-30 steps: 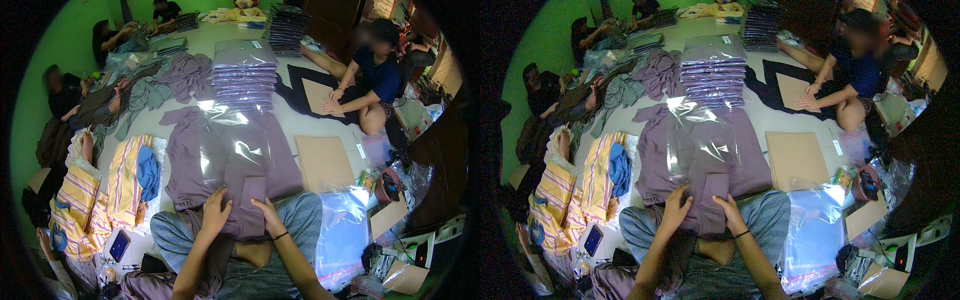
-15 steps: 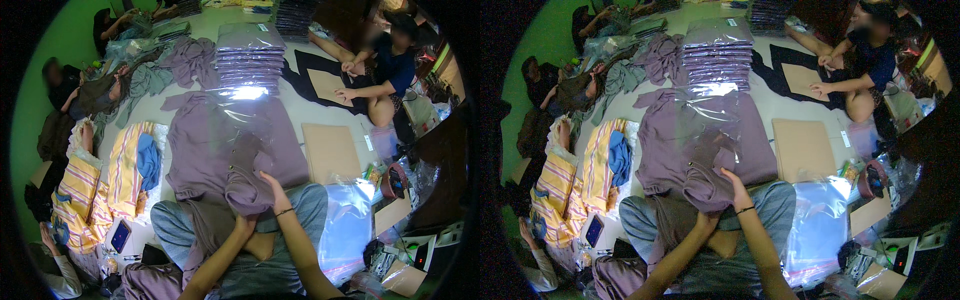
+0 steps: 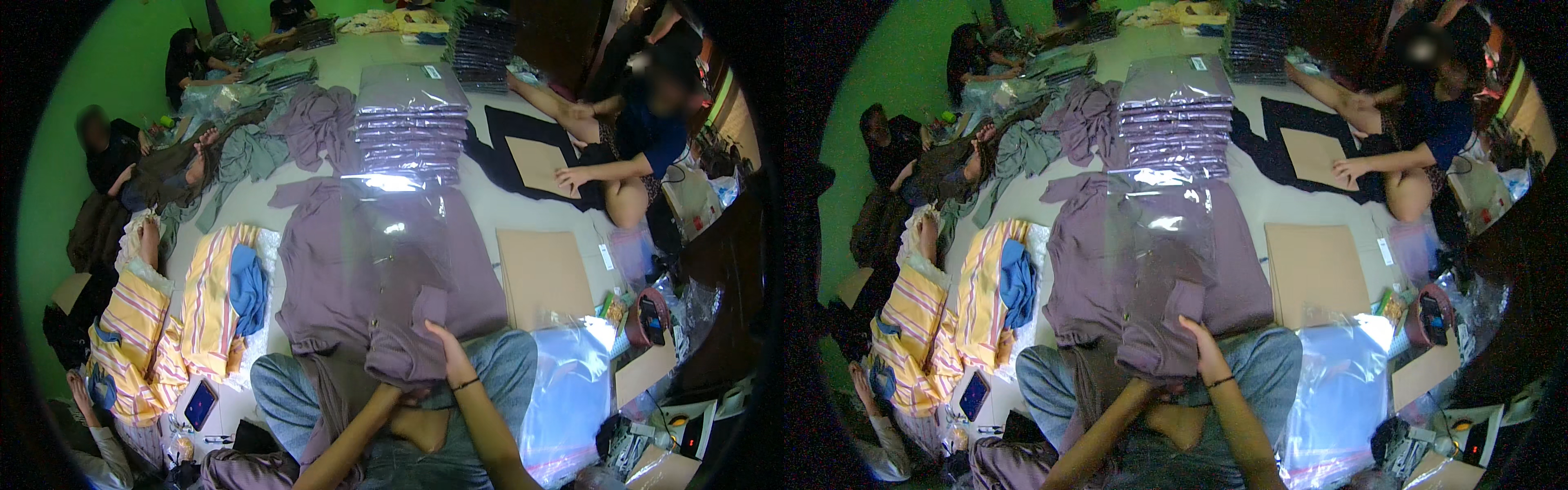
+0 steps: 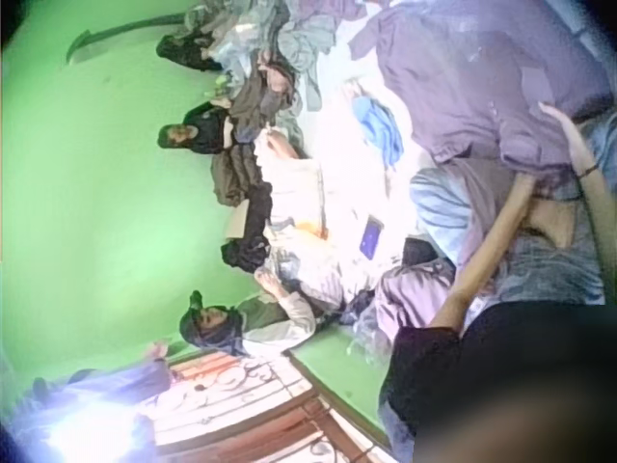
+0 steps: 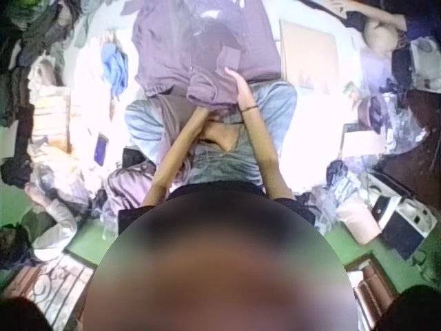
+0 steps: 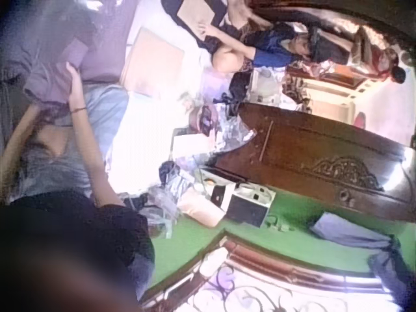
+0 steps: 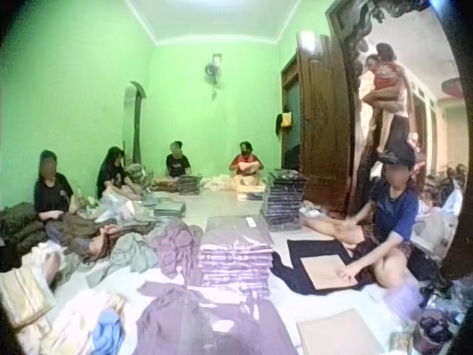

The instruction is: The person folds a purple garment using a cardboard template, then places it into a clear plastic bag and seals it. The person repeats this process for multiple garments, stacking the packaged items on the floor.

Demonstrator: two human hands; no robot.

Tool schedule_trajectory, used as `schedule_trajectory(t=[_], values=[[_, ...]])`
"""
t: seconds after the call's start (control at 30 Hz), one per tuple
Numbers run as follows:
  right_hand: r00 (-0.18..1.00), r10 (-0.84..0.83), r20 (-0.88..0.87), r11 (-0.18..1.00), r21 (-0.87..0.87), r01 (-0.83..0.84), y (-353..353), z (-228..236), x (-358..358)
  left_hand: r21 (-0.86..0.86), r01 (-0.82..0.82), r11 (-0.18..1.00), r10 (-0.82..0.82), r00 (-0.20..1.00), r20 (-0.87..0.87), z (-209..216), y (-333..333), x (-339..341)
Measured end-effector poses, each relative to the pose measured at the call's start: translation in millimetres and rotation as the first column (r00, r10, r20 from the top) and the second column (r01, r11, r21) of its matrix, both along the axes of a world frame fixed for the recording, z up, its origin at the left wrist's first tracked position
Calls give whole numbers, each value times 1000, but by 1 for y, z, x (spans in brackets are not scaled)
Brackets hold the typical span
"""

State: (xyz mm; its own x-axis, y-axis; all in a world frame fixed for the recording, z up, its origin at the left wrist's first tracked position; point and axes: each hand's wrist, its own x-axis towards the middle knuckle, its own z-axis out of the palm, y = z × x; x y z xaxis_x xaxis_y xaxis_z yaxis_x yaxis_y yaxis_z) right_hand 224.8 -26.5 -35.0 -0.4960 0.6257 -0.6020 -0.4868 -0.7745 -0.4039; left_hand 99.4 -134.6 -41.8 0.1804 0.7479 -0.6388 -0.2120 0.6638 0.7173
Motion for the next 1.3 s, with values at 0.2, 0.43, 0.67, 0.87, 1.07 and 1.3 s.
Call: schedule_trajectory(t=[0.2,0.43,0.67,0.87,1.07,1.3], values=[[996,-85,33,987,142,80,2,-24,4,187,583,791,-228,564,-794,92,24,-85],[973,-105,205,959,281,44,-1,-25,3,470,771,430,272,386,-882,56,159,-80],[964,-58,258,980,198,6,3,-19,8,519,749,412,72,541,-838,-3,204,-63],[978,-53,203,971,237,4,5,-2,3,539,779,322,294,459,-839,18,184,-65],[977,-107,183,929,368,33,-11,24,-10,480,849,220,440,353,-826,66,131,-50],[982,-117,146,895,444,41,-37,58,-10,650,741,169,411,546,-730,110,87,-63]])
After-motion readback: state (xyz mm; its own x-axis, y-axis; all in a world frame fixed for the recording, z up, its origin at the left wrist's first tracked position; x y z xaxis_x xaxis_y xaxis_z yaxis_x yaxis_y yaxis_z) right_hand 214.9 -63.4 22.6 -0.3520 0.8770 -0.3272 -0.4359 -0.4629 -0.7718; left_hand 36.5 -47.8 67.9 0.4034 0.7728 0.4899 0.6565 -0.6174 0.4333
